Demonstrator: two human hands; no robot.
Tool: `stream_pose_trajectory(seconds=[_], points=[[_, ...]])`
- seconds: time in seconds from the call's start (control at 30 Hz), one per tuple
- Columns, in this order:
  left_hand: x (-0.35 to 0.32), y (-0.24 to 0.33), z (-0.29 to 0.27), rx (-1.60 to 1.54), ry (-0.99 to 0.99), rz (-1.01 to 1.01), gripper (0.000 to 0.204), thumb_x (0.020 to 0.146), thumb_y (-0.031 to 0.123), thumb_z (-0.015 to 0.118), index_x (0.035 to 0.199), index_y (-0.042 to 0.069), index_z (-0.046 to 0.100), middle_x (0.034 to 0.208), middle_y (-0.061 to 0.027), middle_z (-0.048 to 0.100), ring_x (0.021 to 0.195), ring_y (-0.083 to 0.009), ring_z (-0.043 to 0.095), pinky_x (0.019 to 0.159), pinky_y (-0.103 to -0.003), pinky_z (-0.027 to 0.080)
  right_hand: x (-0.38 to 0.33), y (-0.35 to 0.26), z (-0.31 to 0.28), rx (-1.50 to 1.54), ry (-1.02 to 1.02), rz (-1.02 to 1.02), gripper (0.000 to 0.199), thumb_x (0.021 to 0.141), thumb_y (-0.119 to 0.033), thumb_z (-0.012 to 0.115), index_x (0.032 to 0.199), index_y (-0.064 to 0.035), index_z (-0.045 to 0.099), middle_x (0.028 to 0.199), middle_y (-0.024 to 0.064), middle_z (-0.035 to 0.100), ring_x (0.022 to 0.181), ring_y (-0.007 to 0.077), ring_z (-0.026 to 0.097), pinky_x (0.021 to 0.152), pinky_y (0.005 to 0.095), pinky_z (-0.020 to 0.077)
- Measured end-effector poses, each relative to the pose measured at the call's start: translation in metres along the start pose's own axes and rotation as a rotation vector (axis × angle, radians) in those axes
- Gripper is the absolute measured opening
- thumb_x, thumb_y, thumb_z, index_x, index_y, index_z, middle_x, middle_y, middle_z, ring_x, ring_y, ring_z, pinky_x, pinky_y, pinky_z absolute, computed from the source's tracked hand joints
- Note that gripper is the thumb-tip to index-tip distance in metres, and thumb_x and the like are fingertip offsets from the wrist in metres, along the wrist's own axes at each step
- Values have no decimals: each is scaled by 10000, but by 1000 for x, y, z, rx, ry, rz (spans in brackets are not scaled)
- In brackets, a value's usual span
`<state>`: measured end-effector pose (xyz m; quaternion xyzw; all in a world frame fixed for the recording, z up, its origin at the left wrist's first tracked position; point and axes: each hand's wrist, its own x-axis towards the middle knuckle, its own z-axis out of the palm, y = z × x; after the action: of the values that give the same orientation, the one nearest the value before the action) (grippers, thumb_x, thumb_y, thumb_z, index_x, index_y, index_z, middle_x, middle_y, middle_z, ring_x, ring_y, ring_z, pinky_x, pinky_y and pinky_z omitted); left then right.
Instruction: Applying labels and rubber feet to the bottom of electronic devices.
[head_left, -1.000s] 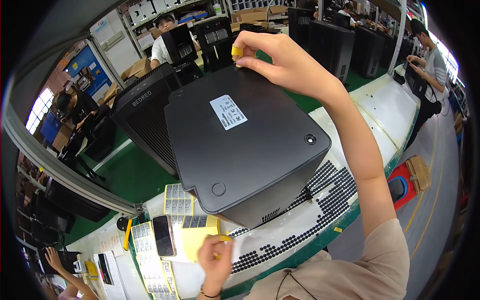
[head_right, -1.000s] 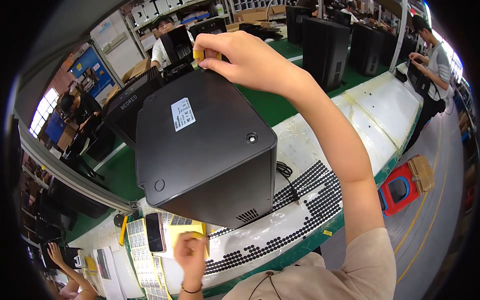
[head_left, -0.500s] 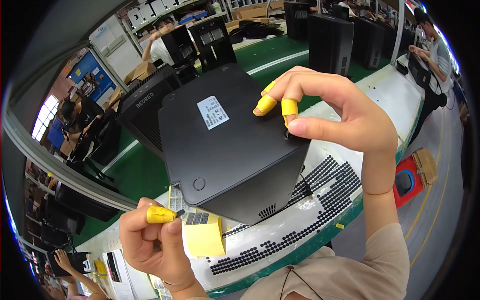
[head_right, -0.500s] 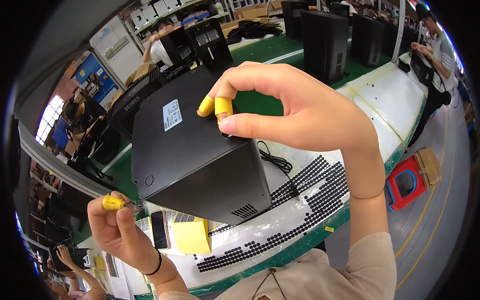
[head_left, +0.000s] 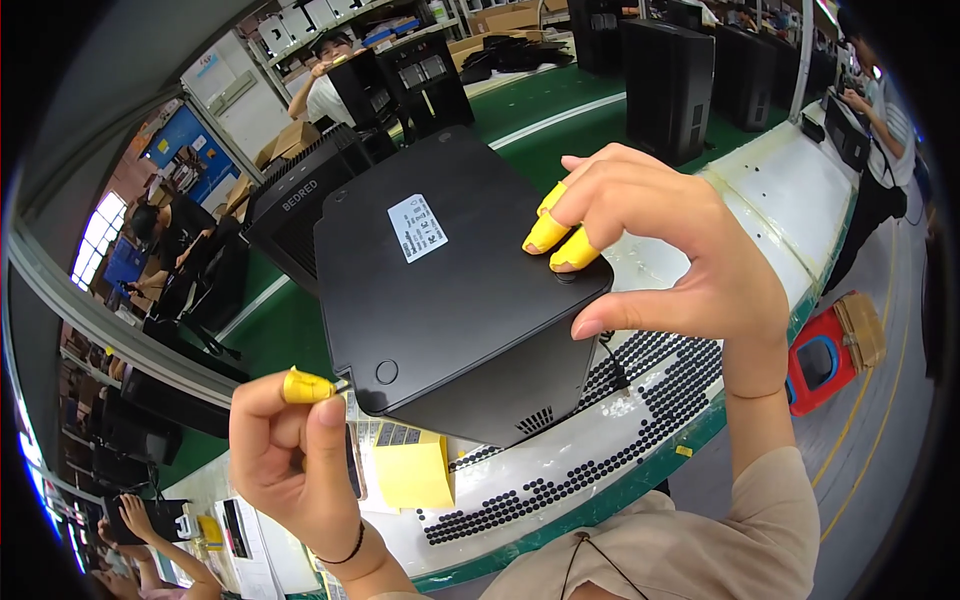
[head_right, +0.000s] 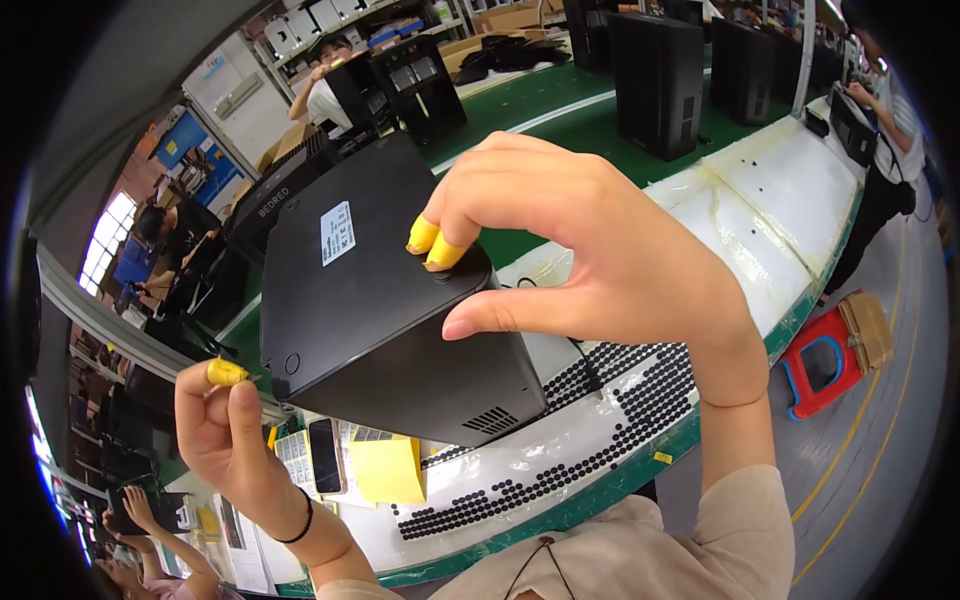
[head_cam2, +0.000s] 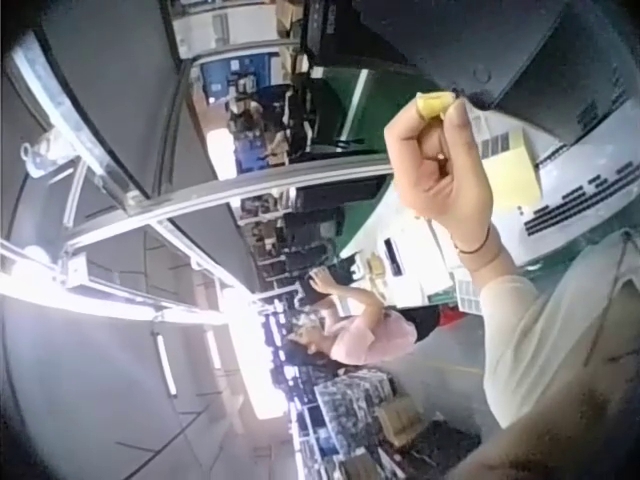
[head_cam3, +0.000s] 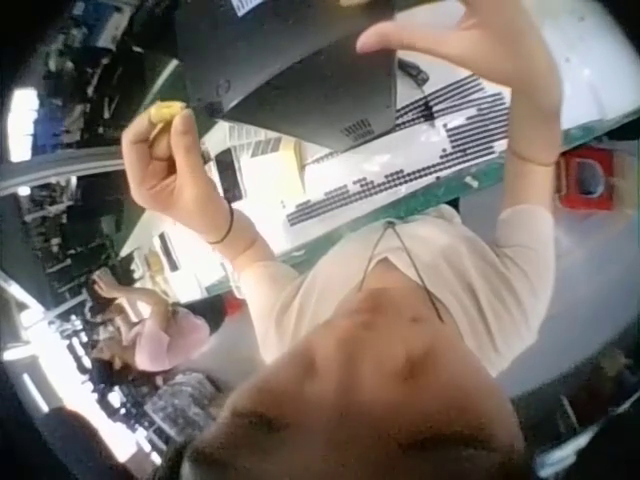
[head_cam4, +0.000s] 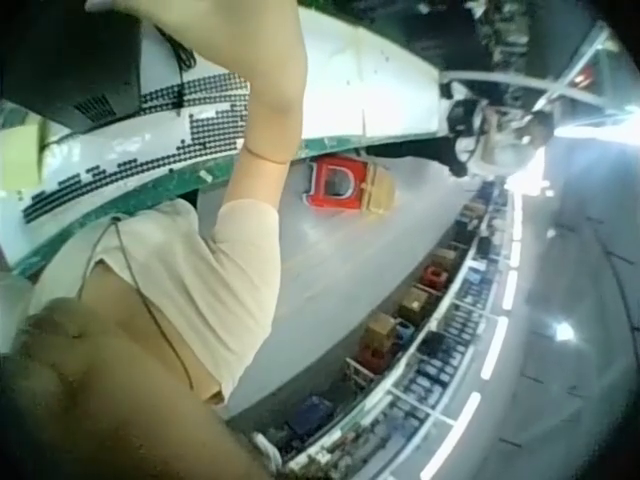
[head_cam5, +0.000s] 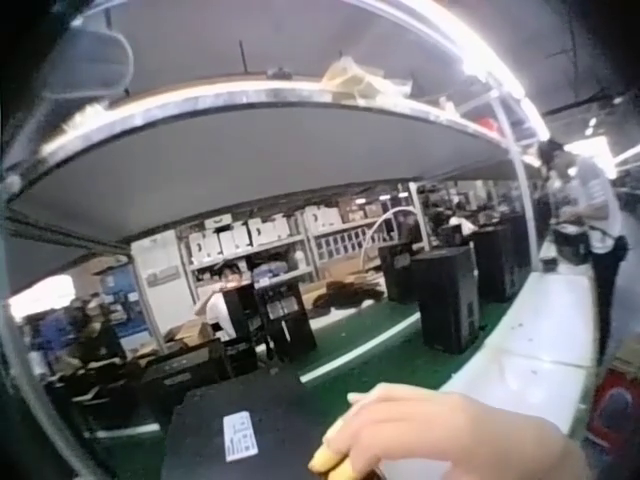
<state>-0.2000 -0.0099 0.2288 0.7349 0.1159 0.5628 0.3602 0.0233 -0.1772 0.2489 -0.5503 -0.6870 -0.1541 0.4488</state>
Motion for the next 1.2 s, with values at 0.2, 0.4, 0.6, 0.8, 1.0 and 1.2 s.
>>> stream_pose_trajectory(seconds=[0.2,0.4,0.6,0.8,1.0,1.2], points=[[17,16,-2,47,-152,-78,132,819,-19,712,914,-32,621,615,39,528,558,0,373,568,-166,262,-4,7,4,-11,39,-91,353,600,-253,885,803,-66,666,973,83,713,966,276,654,1025,520,428],[30,21,-5,44,-352,-169,115,839,3,700,903,-45,618,613,33,545,549,2,362,555,-170,263,-6,9,6,-2,51,-80,369,583,-258,891,806,-62,670,970,92,711,952,278,652,1034,527,423],[37,23,-5,54,-484,-135,96,843,-14,678,909,-46,616,563,54,483,526,9,334,538,-182,247,-8,10,8,3,67,-64,373,581,-254,892,818,-62,677,967,91,711,944,275,652,1036,529,420],[44,20,-2,106,-502,-127,95,829,-43,666,906,-52,610,520,58,408,499,5,299,510,-195,210,-9,10,9,24,80,-49,373,586,-252,892,834,-67,684,964,90,713,947,272,654,1036,529,417],[44,21,-2,157,-512,-52,98,787,-76,665,868,-42,622,493,38,354,471,-20,283,493,-224,191,-9,10,9,20,76,-53,375,589,-253,892,847,-75,685,976,92,717,952,276,655,1029,529,423],[36,25,-8,412,-449,324,135,680,-64,693,797,1,674,463,-8,360,417,-88,330,475,-275,213,-10,10,10,30,80,-44,385,583,-256,895,852,-80,682,979,94,717,959,278,656,1016,524,435]])
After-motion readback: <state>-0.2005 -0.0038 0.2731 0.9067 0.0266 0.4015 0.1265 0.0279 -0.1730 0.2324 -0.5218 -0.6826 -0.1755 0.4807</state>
